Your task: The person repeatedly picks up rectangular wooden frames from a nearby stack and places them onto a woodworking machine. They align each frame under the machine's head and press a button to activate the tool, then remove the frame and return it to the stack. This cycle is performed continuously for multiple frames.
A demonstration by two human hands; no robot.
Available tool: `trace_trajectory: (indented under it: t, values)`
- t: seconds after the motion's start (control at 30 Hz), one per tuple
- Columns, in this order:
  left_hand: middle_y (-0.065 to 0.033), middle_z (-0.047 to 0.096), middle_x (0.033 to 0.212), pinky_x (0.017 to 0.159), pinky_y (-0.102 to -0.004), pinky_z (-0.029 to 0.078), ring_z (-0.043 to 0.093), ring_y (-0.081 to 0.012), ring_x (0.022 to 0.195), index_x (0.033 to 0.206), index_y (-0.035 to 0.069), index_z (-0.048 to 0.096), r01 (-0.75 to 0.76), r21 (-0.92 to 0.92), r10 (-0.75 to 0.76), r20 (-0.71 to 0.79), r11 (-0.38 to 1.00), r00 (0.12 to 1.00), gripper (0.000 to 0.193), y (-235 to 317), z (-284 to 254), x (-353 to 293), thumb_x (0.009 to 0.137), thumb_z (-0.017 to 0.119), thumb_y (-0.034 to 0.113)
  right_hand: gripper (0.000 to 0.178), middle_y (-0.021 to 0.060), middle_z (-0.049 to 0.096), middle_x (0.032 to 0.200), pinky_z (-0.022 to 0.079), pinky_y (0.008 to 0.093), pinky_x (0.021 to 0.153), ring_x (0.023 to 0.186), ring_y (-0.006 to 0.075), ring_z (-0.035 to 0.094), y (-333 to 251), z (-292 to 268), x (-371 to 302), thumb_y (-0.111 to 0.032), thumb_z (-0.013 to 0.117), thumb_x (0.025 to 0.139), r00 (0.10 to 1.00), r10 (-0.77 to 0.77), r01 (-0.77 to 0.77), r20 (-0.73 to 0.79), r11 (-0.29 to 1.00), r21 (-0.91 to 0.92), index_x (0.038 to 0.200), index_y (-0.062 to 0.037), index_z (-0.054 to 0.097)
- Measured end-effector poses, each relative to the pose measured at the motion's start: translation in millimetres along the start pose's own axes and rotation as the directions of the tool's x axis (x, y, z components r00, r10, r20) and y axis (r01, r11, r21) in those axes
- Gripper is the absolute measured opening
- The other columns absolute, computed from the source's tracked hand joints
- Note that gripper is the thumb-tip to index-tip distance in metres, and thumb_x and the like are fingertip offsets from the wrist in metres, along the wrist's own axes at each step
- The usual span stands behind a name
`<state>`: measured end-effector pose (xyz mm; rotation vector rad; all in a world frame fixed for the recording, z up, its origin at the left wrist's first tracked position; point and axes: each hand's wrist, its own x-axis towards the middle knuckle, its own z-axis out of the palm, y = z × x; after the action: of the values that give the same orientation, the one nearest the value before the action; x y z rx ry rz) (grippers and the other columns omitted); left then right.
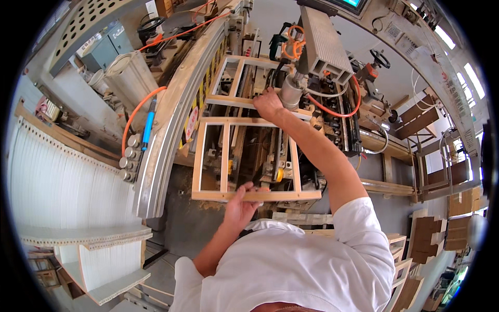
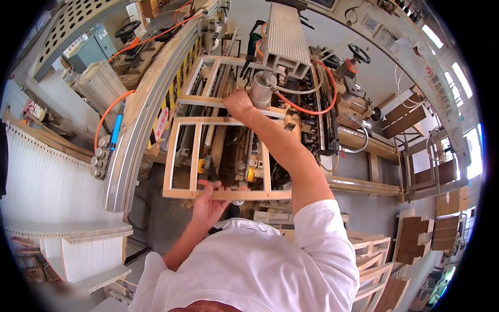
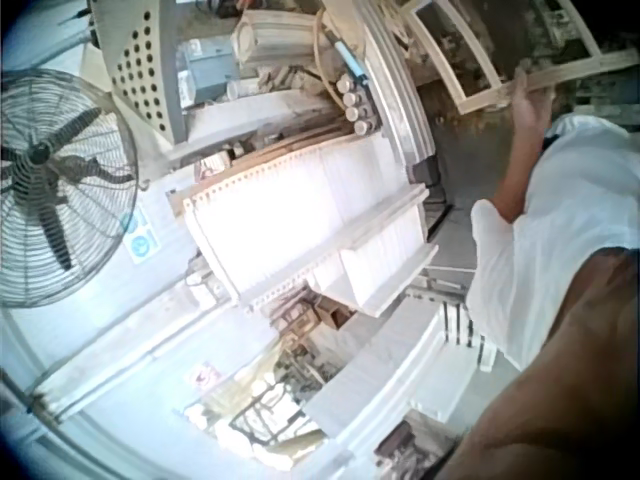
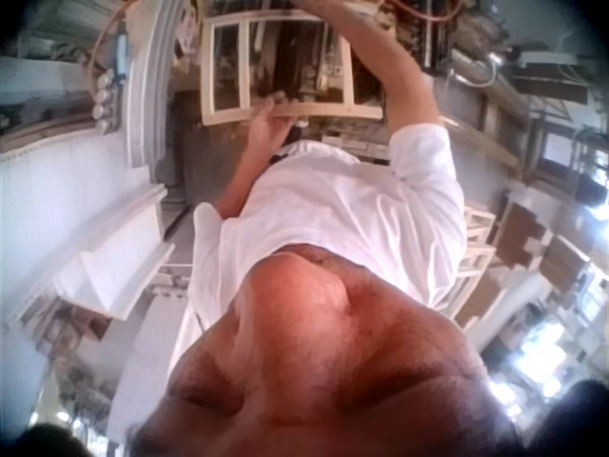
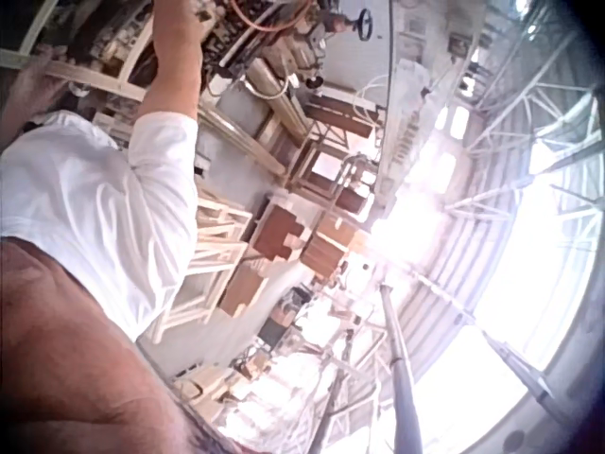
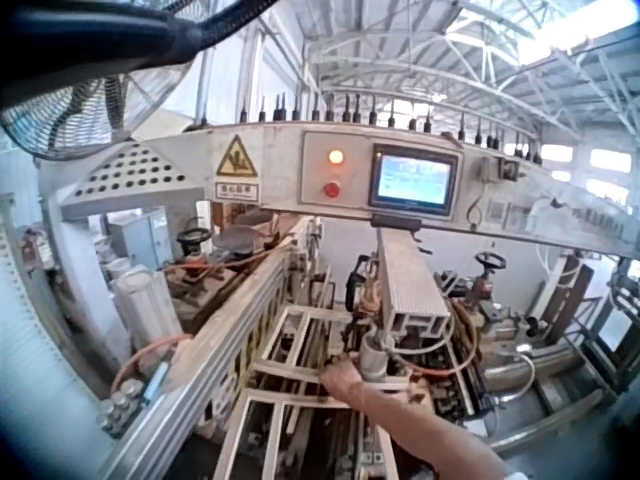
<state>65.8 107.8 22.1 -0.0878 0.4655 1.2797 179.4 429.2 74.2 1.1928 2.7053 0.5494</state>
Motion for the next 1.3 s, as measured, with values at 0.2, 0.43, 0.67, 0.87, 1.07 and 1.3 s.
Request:
trace_trajectory:
  t: [0.2, 0.43, 0.67, 0.87, 1.07, 1.3]
  values:
    - [-0.0049, 0.053, 0.104, 0.107, -0.0379, 0.037, 0.049, -0.0251, 0.12, 0.114, 0.006, 0.054, 0.163, 0.127, -0.172, 0.063, 0.978, 0.983, 0.032, 13, -43, -93, 0.097, 0.057, 0.033, 0.009, 0.008, 0.07, 0.083, 0.04, 0.0456, 0.09, 0.089, 0.0267, 0.065, -5, 10, 4, -0.007, 0.062, 0.081, 0.996, 0.067, -0.068, 0.066, 0.998, 0.013, 0.081, -0.0109, 0.071]
    - [-0.0034, 0.054, 0.101, 0.103, -0.0413, 0.039, 0.05, -0.0257, 0.116, 0.105, 0.01, 0.06, 0.189, 0.239, -0.19, -0.021, 0.952, 0.982, 0.026, 35, -73, -169, 0.094, 0.061, 0.034, 0.014, 0.0105, 0.07, 0.087, 0.038, 0.0466, 0.095, 0.095, 0.0288, 0.063, -9, 19, 16, -0.011, 0.061, 0.081, 0.982, 0.173, -0.173, 0.078, 0.985, 0.004, 0.094, -0.0084, 0.066]
    - [-0.0041, 0.057, 0.096, 0.101, -0.0431, 0.039, 0.053, -0.0265, 0.109, 0.099, 0.009, 0.061, 0.107, 0.147, -0.084, -0.155, 0.983, 0.984, 0.019, 46, -98, -200, 0.094, 0.061, 0.028, 0.02, 0.007, 0.069, 0.093, 0.039, 0.0483, 0.091, 0.098, 0.0266, 0.063, -21, 15, 10, -0.011, 0.062, 0.082, 0.98, 0.2, -0.2, -0.003, 0.98, -0.006, 0.102, -0.0105, 0.065]
    - [-0.0043, 0.057, 0.09, 0.1, -0.04, 0.045, 0.056, -0.0203, 0.093, 0.092, 0.004, 0.056, -0.057, 0.079, 0.081, -0.354, 0.995, 0.932, 0.014, 53, -156, -174, 0.094, 0.059, 0.017, 0.026, 0.008, 0.068, 0.1, 0.038, 0.05, 0.091, 0.1, 0.0272, 0.062, -19, 19, 6, -0.013, 0.065, 0.081, 0.977, 0.207, -0.209, -0.057, 0.977, -0.041, 0.106, -0.0094, 0.065]
    - [-0.0029, 0.056, 0.088, 0.097, -0.0374, 0.048, 0.057, -0.018, 0.089, 0.09, 0.005, 0.055, -0.1, 0.107, 0.139, -0.467, 0.989, 0.873, 0.01, 37, -185, -153, 0.093, 0.061, 0.014, 0.034, 0.0105, 0.067, 0.106, 0.035, 0.0554, 0.095, 0.104, 0.0296, 0.059, -16, 7, 6, -0.015, 0.063, 0.082, 0.981, 0.178, -0.182, -0.071, 0.982, -0.045, 0.115, -0.0067, 0.061]
    - [-0.004, 0.056, 0.091, 0.094, -0.0362, 0.049, 0.057, -0.0194, 0.092, 0.098, 0.004, 0.057, -0.148, 0.189, 0.223, -0.484, 0.971, 0.846, 0.016, 22, -187, -151, 0.09, 0.064, 0.015, 0.037, 0.0127, 0.066, 0.109, 0.03, 0.0639, 0.101, 0.108, 0.033, 0.058, -17, 6, 3, -0.014, 0.063, 0.083, 0.983, 0.168, -0.169, -0.077, 0.986, -0.009, 0.118, -0.0046, 0.059]
